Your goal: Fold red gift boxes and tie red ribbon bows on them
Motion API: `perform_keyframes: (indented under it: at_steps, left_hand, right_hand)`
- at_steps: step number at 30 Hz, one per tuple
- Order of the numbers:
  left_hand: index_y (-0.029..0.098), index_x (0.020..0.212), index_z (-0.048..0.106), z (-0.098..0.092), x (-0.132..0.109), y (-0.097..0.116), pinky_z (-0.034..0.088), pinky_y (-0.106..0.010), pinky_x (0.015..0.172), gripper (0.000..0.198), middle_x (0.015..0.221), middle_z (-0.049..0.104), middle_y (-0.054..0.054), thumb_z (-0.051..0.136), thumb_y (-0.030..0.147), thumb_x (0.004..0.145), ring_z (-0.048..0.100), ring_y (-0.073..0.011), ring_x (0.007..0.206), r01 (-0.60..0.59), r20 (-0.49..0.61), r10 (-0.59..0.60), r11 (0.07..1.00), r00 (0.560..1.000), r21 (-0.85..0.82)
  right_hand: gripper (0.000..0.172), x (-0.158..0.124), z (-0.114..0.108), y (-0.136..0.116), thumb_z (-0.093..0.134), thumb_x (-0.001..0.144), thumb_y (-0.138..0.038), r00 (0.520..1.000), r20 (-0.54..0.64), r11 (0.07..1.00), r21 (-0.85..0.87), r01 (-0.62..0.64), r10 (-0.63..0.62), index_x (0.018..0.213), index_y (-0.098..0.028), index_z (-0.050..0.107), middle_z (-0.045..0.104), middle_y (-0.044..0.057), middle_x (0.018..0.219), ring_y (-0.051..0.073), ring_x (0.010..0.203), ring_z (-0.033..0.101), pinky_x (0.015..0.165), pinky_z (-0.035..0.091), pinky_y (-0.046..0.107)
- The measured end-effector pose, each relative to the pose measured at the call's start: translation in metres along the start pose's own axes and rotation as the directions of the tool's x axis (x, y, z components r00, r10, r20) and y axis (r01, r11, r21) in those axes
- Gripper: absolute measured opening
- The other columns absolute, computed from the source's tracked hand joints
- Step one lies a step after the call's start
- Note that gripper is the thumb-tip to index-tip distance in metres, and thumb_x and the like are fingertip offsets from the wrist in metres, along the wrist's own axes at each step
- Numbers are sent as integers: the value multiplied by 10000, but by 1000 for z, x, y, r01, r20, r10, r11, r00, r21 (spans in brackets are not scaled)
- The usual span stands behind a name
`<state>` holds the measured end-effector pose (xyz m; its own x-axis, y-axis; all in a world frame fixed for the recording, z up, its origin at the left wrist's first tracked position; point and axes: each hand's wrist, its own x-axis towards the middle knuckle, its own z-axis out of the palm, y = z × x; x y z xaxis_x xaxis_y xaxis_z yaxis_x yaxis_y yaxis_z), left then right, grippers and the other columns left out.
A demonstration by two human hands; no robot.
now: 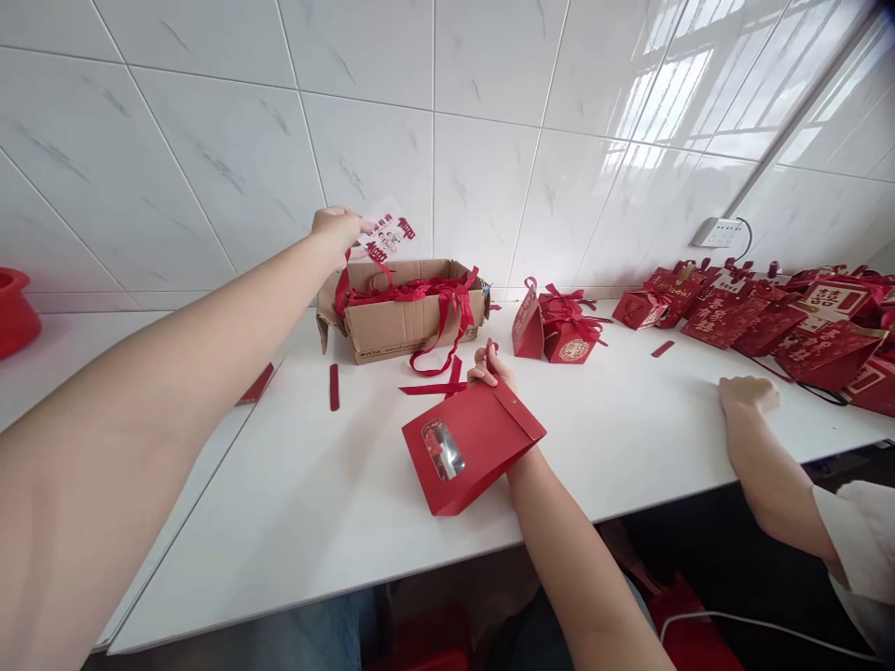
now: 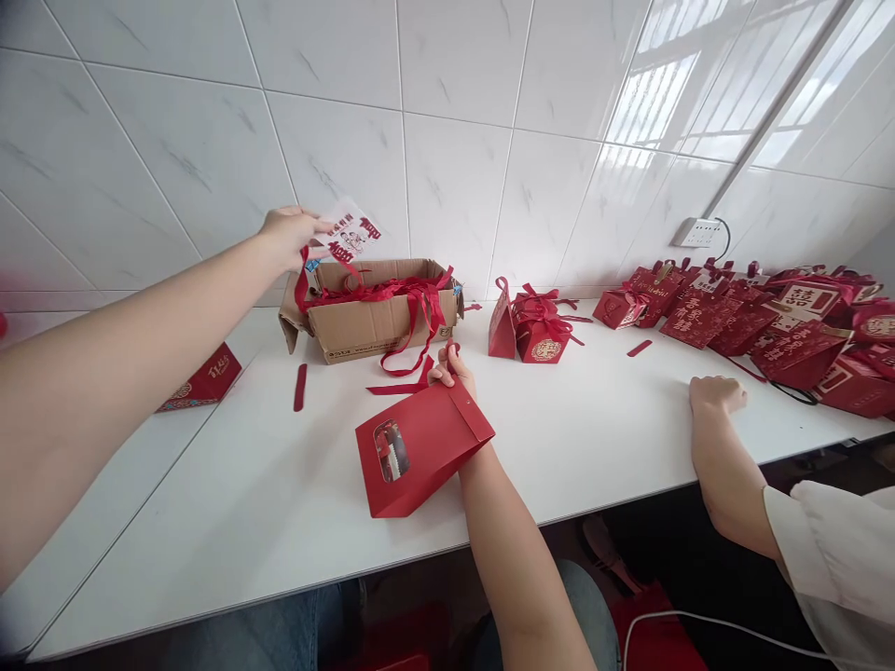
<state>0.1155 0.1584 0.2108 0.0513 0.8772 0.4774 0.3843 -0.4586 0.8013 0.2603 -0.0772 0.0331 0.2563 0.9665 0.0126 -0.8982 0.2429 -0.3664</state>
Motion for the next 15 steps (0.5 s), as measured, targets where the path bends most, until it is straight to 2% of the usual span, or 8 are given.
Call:
perform_keyframes:
  at_steps: [2, 4, 6, 8, 9, 11, 13, 15]
  left_hand:
    - [131, 677, 516, -4, -9, 1, 392, -520, 1040, 268, 1000, 607, -50, 783, 142, 671, 465, -192, 1090, -73, -24, 75, 995, 997, 69]
    - [134, 695, 562, -10, -17, 7, 279, -523, 1118, 269, 1111, 585, -52, 809, 238, 666, 393, -226, 1191, -187, -94, 206, 967, 974, 175]
    - [129, 767, 582, -14, -25, 15, 337, -481, 1086, 192, 1076, 610, -53, 735, 246, 756, 472, -201, 1124, -256, -181, 289, 948, 940, 187]
    - [111, 856, 564, -20, -39, 24, 469, -385, 955, 97, 984, 636, -47, 635, 172, 830, 576, -142, 953, -299, -235, 301, 953, 924, 45]
    - [101, 882, 550, -25, -49, 28, 513, -344, 870, 87, 950, 637, -45, 612, 141, 836, 603, -126, 881, -318, -232, 299, 947, 926, -51]
    - [95, 878, 545, -38, -79, 36, 539, -333, 796, 104, 900, 629, -37, 615, 153, 827, 639, -145, 849, -363, -174, 334, 914, 926, -181]
    - [101, 842, 572, -55, -114, 42, 554, -371, 760, 152, 828, 628, -28, 677, 188, 774, 667, -185, 815, -384, -65, 380, 891, 923, -242]
    - [127, 813, 610, -73, -147, 46, 570, -375, 721, 151, 811, 655, -23, 699, 231, 749, 680, -194, 775, -415, -18, 425, 873, 905, -255]
  right_hand:
    - [26, -2, 3, -1, 614, 858, -254, 1000, -25, 1000, 13, -15, 16, 855, -262, 590, 643, -101, 787, 14, 390, 409, 403, 434, 155]
    - [23, -3, 5, -1, 603, 864, -257, 999, -32, 1000, 10, -29, 29, 861, -261, 581, 635, -103, 769, 15, 387, 404, 389, 421, 152]
    - [45, -5, 6, -1, 610, 857, -257, 1000, -6, 1000, -15, -9, 9, 862, -265, 566, 628, -106, 767, 11, 394, 398, 390, 417, 143]
    - [87, -6, 7, -2, 632, 839, -258, 999, 22, 998, -57, 35, -34, 849, -265, 546, 622, -105, 777, 8, 406, 397, 385, 405, 141]
    - [113, -7, 8, -2, 647, 828, -259, 998, 28, 995, -83, 61, -59, 833, -262, 534, 617, -103, 775, 8, 410, 397, 382, 398, 144]
    - [175, -7, 14, -2, 676, 802, -257, 991, 23, 981, -145, 131, -129, 784, -248, 502, 605, -100, 757, 5, 401, 381, 383, 387, 152]
    - [246, -6, 24, 1, 696, 777, -246, 974, 13, 947, -232, 223, -227, 729, -233, 455, 594, -101, 727, -2, 376, 354, 396, 389, 162]
    - [294, -4, 36, 9, 700, 763, -238, 942, -8, 886, -342, 312, -335, 696, -230, 414, 562, -108, 643, 0, 347, 341, 402, 385, 173]
